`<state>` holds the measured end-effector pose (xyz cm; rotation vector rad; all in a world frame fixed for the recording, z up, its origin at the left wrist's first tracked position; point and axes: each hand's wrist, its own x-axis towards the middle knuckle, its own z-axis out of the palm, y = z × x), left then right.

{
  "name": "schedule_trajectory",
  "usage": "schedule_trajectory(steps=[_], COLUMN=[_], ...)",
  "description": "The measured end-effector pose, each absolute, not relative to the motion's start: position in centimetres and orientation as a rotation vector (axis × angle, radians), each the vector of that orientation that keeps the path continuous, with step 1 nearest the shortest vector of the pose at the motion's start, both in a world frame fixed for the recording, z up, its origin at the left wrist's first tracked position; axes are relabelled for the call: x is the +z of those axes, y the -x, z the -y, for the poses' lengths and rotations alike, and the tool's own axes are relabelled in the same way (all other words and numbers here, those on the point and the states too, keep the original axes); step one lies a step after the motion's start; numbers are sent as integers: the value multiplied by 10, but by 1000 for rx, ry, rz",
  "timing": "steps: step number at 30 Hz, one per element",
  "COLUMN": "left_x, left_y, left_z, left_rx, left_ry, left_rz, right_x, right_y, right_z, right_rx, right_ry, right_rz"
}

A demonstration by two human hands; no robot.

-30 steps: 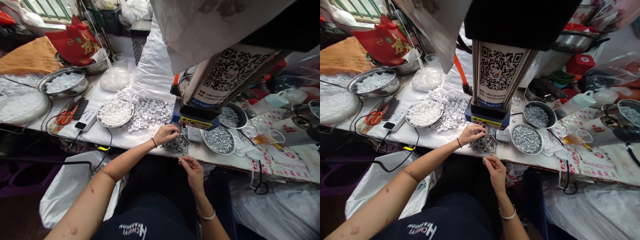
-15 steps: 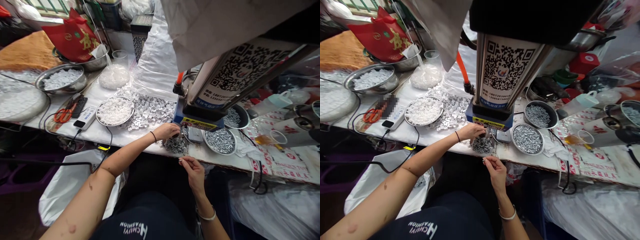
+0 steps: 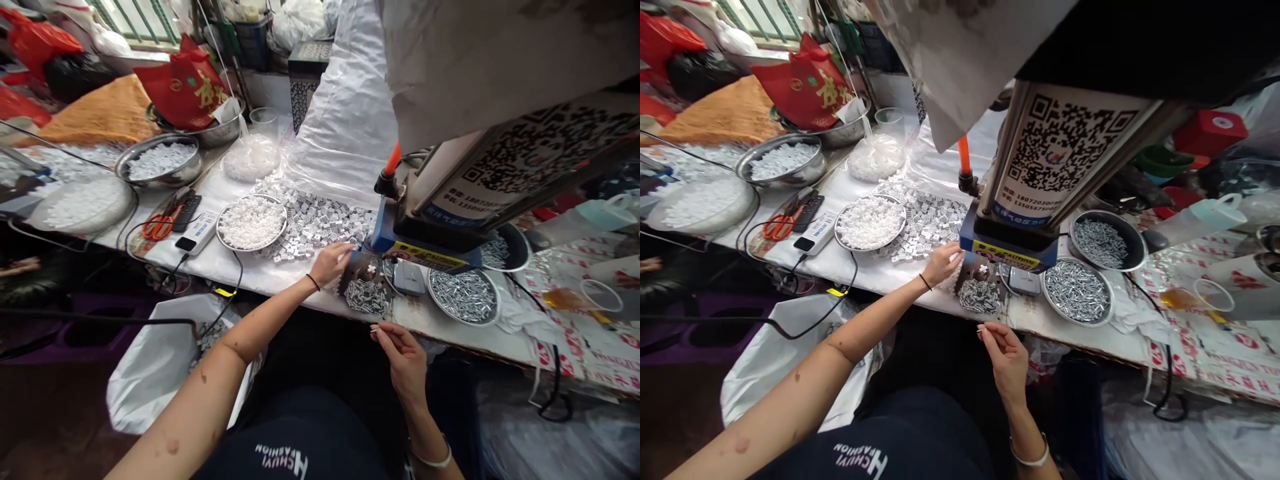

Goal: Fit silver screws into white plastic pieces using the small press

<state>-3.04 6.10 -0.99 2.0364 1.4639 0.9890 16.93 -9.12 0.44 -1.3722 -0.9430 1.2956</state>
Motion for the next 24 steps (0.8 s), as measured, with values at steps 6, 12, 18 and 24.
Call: schedule_trajectory(steps=[6, 12, 18, 24], left_x=[-27, -20, 10, 24], left_y=[66, 62, 44, 12], left_z=[-86, -82, -23, 22], left_rx=[499, 834, 1044, 985], left_ry=[-2119, -1916, -836, -404], left_rz=[-2184, -2017, -979, -676], right_x=[7, 14, 33, 44], right_y=[-170, -163, -158, -148], right_z=[95, 96, 71, 32], right_rx=[1282, 1268, 1008, 654], right_ry=[1392, 1383, 1349, 1257], right_rz=[990, 1036, 1229, 1596])
